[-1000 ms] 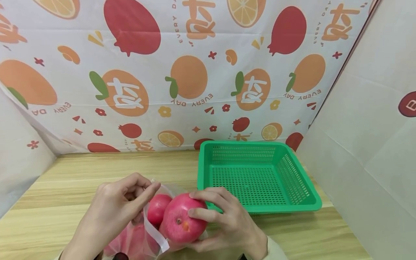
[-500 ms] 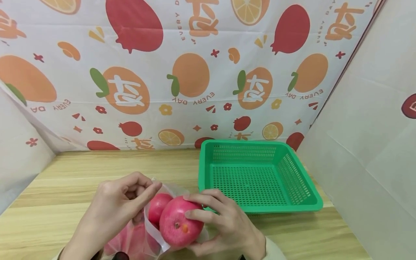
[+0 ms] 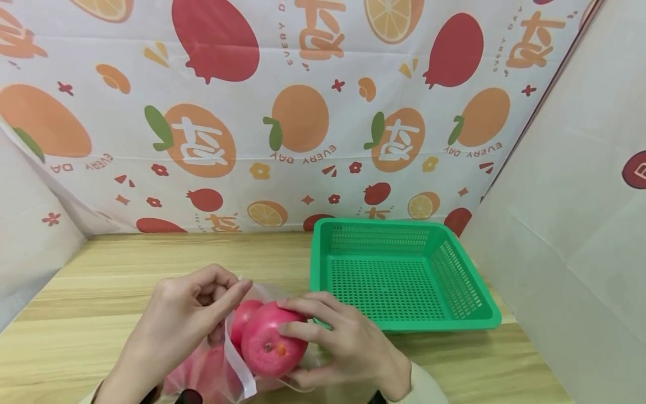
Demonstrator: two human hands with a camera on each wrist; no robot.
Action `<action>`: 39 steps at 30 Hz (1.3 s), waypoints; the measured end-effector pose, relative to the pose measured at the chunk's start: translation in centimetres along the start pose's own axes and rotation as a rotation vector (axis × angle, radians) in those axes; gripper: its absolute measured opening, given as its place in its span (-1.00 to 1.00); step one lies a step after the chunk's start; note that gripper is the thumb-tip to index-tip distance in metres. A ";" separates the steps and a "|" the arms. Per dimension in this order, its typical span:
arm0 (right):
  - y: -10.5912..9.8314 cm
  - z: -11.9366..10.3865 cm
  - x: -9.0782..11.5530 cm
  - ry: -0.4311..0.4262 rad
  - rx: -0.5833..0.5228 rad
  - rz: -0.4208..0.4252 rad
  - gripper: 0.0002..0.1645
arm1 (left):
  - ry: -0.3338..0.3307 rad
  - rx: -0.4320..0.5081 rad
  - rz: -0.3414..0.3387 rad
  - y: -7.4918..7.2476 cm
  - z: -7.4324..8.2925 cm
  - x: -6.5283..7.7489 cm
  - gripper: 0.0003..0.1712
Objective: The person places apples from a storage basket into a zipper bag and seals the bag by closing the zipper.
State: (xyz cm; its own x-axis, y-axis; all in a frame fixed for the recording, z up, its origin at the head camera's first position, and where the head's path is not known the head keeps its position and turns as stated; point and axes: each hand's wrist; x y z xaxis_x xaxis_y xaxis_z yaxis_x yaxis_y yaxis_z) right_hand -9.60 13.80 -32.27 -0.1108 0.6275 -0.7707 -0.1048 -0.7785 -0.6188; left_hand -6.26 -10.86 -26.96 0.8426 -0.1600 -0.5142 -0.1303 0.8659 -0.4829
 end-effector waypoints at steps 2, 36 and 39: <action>0.1 0.0 -0.2 -0.004 0.009 -0.009 -0.28 | 0.002 0.005 0.003 -0.1 0.0 0.0 -0.86; 0.0 1.3 0.5 0.256 0.154 -0.307 -0.57 | 0.015 -0.023 0.061 -1.1 0.1 -0.2 -0.83; 0.0 1.4 0.4 0.268 0.166 -0.333 -0.59 | 0.008 -0.024 0.055 -1.2 0.1 -0.1 -0.83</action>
State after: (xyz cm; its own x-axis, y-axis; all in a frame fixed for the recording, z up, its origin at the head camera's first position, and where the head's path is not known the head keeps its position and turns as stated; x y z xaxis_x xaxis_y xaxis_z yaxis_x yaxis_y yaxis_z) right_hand -11.05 14.06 -32.31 0.2134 0.8006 -0.5599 -0.2508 -0.5090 -0.8234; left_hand -6.14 -11.82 -26.19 0.8295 -0.1169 -0.5462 -0.1886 0.8618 -0.4709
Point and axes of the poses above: each hand's wrist, its own x-axis away from the middle knuckle, its own y-axis out of the palm, z = x × y, and after that the axes turned 5 degrees about -y, right-handed
